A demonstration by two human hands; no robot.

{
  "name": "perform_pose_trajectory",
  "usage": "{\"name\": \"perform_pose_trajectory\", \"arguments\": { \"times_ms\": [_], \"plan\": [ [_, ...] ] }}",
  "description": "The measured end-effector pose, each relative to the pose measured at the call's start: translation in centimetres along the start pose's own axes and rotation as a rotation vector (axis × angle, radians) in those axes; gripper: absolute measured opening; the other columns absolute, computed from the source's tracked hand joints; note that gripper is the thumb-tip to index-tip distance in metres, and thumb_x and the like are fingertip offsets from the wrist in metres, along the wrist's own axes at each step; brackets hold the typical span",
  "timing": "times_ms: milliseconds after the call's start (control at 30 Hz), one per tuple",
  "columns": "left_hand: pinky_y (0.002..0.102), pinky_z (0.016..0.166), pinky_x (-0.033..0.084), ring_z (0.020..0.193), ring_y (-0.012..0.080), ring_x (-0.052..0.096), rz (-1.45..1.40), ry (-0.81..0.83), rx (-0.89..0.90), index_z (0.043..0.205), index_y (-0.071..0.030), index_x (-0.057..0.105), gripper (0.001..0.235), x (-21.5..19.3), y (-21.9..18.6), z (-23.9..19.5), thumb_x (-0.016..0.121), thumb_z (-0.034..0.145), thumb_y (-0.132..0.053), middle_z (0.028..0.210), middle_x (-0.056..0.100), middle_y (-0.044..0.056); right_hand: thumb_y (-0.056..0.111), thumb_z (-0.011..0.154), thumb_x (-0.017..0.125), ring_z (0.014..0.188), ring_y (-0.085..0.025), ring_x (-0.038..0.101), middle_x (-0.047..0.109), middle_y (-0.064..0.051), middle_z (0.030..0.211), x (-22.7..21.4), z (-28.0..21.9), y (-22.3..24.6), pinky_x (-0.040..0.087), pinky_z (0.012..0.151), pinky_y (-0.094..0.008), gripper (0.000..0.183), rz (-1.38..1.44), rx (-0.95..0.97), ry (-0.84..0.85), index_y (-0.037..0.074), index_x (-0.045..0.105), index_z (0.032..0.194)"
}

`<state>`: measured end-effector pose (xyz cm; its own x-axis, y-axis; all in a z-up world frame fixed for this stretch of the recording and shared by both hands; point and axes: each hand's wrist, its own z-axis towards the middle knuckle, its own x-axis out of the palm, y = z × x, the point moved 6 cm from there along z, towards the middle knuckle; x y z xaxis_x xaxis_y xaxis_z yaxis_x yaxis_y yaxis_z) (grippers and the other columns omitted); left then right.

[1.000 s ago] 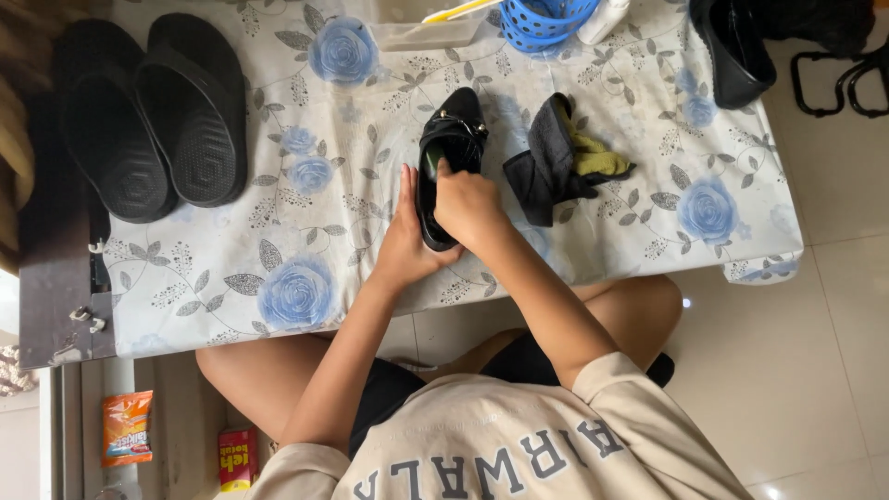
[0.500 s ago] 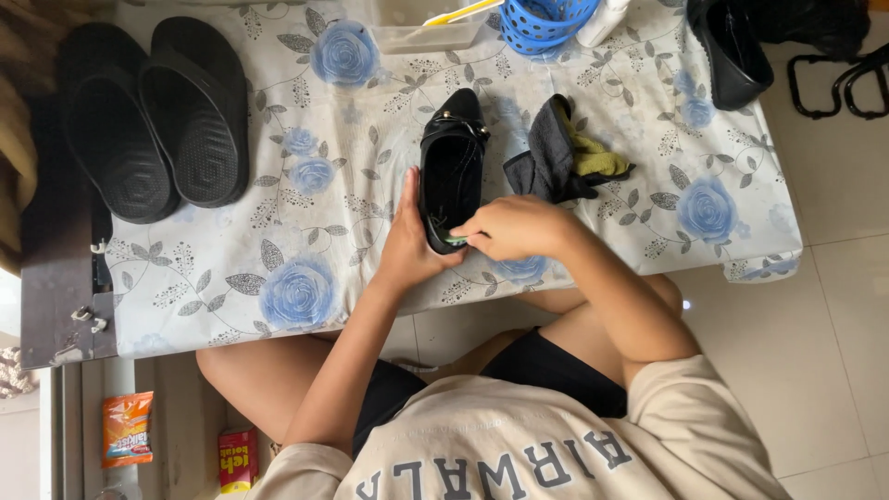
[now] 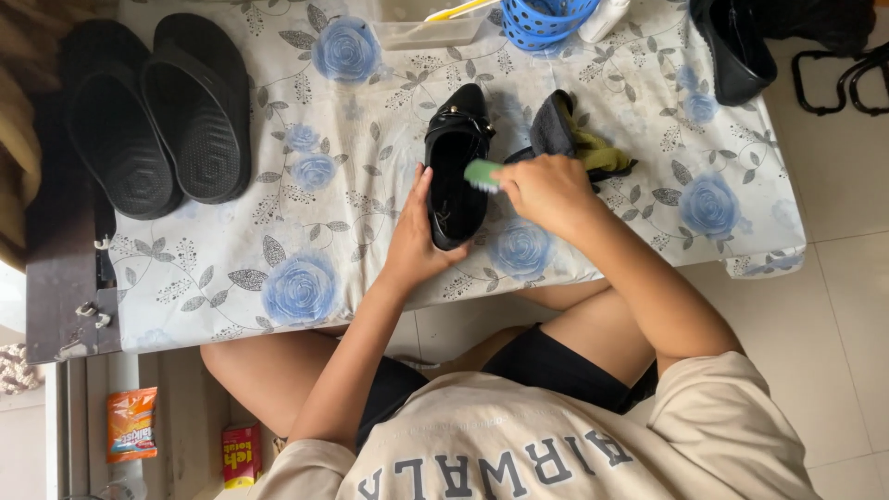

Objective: The person scrubs a black high-heeled shoe with a green toothbrush, focusing on the upper and toe areas. They hold the shoe steady with one hand while brushing with the other, occasionally adjusting the shoe's position on the table.

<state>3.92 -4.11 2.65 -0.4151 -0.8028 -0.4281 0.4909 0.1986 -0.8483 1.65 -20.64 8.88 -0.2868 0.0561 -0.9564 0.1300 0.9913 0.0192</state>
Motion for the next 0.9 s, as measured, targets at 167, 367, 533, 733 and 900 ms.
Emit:
{"name": "perform_pose_trajectory", "arguments": {
  "times_ms": [167,367,533,733,900],
  "plan": [
    [0.050,0.105,0.027,0.126,0.0426,0.034,-0.018,-0.006,-0.006,0.141,-0.007,0.015,0.111,-0.2,-0.1,0.0,0.082,0.054,-0.021,0.142,0.021,0.026,0.029,0.086,0.044,0.081,-0.036,0.063,0.067,-0.012,0.080,0.5,-2.8,2.9,0.051,0.071,-0.048,0.027,0.268,0.000,0.012,0.031,0.060,0.108],
    [0.050,0.105,0.028,0.126,0.0433,0.033,-0.009,0.005,-0.008,0.141,-0.006,0.016,0.110,-0.1,0.0,-0.1,0.082,0.053,-0.020,0.141,0.023,0.027,0.030,0.088,0.042,0.076,-0.036,0.064,0.065,-0.014,0.077,3.7,-0.2,2.7,0.051,0.068,-0.046,0.028,0.189,0.064,-0.072,0.032,0.056,0.112],
    [0.050,0.107,0.026,0.129,0.0424,0.029,-0.022,0.005,-0.010,0.140,-0.003,0.016,0.110,0.0,0.3,0.0,0.082,0.054,-0.022,0.140,0.026,0.026,0.024,0.090,0.040,0.069,-0.038,0.065,0.064,-0.016,0.069,3.4,1.4,3.5,0.052,0.057,-0.047,0.029,0.243,0.066,-0.256,0.025,0.055,0.115],
    [0.049,0.107,0.026,0.131,0.0406,0.026,0.000,0.003,0.004,0.140,-0.002,0.014,0.112,0.1,0.8,-0.3,0.081,0.052,-0.020,0.141,0.025,0.023,0.030,0.088,0.038,0.073,-0.037,0.065,0.065,-0.014,0.069,4.2,-0.8,4.8,0.052,0.064,-0.046,0.029,0.109,0.018,0.028,0.030,0.058,0.108],
    [0.046,0.108,0.026,0.131,0.0385,0.027,0.013,-0.006,0.003,0.140,-0.003,0.014,0.112,0.4,1.5,-0.5,0.082,0.055,-0.027,0.141,0.026,0.022,0.024,0.089,0.043,0.068,-0.042,0.063,0.064,-0.021,0.072,3.4,2.8,2.8,0.050,0.062,-0.049,0.029,0.334,-0.003,-0.143,0.028,0.055,0.115]
  ]
}}
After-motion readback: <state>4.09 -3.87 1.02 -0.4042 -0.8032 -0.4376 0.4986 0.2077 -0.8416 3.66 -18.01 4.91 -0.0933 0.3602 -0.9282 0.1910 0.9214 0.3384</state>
